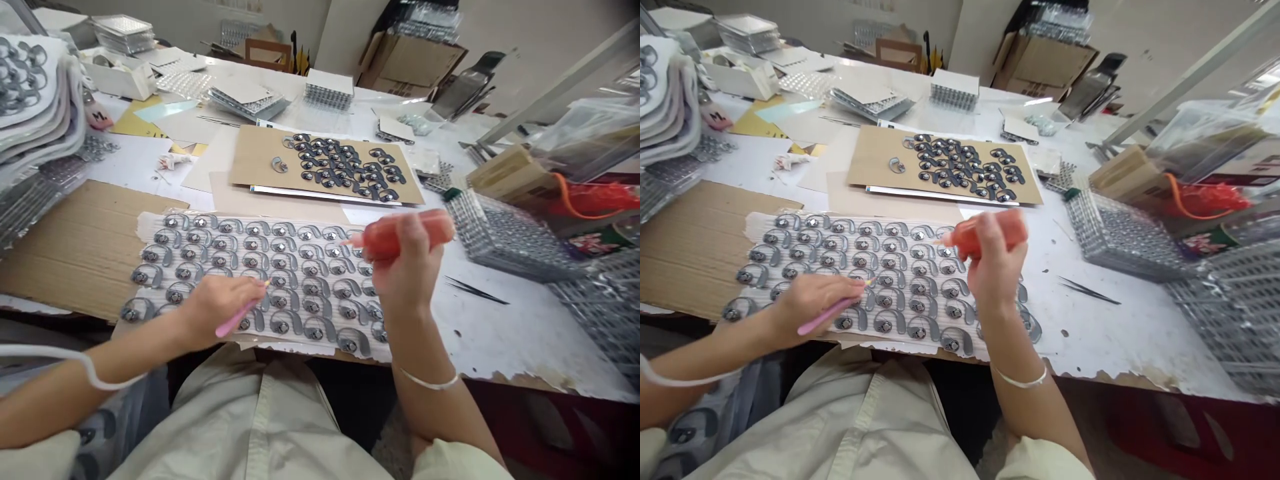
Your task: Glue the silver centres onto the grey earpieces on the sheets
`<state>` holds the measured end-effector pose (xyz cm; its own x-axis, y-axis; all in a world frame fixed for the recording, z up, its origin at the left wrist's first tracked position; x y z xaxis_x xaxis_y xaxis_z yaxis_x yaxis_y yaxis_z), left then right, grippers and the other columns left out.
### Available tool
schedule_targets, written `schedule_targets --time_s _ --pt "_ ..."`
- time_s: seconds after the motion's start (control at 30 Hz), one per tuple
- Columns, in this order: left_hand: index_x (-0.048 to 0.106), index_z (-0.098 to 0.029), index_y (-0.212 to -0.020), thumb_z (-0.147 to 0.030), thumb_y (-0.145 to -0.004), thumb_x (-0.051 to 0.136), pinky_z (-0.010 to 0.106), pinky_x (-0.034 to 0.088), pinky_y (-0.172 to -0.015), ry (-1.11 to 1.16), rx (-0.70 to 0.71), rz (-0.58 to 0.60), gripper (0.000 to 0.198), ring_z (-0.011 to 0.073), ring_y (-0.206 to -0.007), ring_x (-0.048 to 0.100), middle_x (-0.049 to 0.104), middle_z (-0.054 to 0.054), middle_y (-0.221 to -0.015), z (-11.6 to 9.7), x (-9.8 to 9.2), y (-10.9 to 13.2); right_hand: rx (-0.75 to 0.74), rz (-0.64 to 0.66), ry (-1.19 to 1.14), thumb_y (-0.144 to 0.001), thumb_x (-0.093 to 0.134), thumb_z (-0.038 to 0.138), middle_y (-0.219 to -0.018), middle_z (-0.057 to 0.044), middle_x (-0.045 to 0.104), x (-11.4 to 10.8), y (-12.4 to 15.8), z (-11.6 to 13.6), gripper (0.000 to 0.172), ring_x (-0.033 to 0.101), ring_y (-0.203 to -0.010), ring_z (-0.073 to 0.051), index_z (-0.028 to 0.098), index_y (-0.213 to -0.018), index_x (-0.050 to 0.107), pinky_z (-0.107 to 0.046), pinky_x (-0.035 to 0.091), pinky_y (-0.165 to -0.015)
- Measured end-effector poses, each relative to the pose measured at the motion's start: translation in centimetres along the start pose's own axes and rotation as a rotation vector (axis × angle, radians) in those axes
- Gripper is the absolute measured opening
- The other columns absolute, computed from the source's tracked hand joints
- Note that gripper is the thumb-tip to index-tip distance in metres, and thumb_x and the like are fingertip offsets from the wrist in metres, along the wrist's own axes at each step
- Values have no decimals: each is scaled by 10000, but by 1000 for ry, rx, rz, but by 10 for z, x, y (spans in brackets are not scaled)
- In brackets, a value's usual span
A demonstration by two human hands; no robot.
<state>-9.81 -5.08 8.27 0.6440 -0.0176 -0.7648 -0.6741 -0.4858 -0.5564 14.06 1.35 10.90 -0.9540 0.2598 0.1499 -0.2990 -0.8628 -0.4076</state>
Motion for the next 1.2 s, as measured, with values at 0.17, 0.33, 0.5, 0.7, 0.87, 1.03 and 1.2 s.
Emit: schedule_targets --time_s 0.17,0.33,0.5,0.7,0.87,1.03,1.2 --pt "549 -93 -1072 -41 -833 409 283 590 -686 -96 -19 -42 281 193 -904 695 695 154 -1037 -14 22 9 12 167 124 -766 703 353 -662 1 603 26 44 -11 162 593 -519 -124 213 -782 624 -238 452 -385" --pt "551 -89 -1032 -52 -853 401 261 565 -621 -98 -16 -5 236 190 -910 689 697 135 -1029 -9 29 11 -29 181 288 -762 703 307 -746 -13 613 30 62 -25 150 625 -615 -153 188 -816 629 -299 515 -542" --pt "572 -84 -987 -70 -890 389 275 520 -511 -144 1 -7 208 177 -764 691 705 117 -982 -12 34 11 -109 248 429 -747 716 335 -762 -25 621 37 64 -25 190 595 -678 -167 194 -837 626 -338 492 -642" --pt "586 -68 -941 -65 -910 367 296 482 -443 -240 23 -44 221 155 -565 639 712 122 -909 -17 34 7 -119 295 463 -750 715 297 -771 -13 624 47 64 -25 177 588 -690 -151 188 -849 619 -311 480 -655" --pt "583 -75 -930 -59 -915 360 285 471 -439 -242 16 -82 224 149 -559 634 711 105 -855 -16 32 9 -94 310 463 -749 718 295 -766 -12 619 48 65 -31 172 588 -677 -153 188 -841 621 -324 483 -663" --pt "581 -71 -923 -61 -922 368 284 463 -437 -233 22 -91 213 150 -583 643 707 104 -855 -15 33 9 -97 323 468 -752 717 290 -761 -12 621 49 66 -34 163 591 -663 -154 188 -837 622 -322 478 -648" --pt "581 -71 -921 -64 -925 367 282 463 -448 -225 18 -98 215 149 -590 643 703 103 -840 -15 33 9 -123 318 488 -758 713 289 -749 -10 618 51 67 -31 154 592 -655 -152 189 -832 622 -319 477 -637"
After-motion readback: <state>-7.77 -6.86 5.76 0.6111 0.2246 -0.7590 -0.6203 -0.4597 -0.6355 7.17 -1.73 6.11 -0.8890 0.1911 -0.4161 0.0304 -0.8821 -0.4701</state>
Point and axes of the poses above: each hand's wrist, its own y-axis away from the middle knuckle, its own x-axis out of the palm, z = x × y, the point moved 8 cm from there along -y, towards the middle knuckle
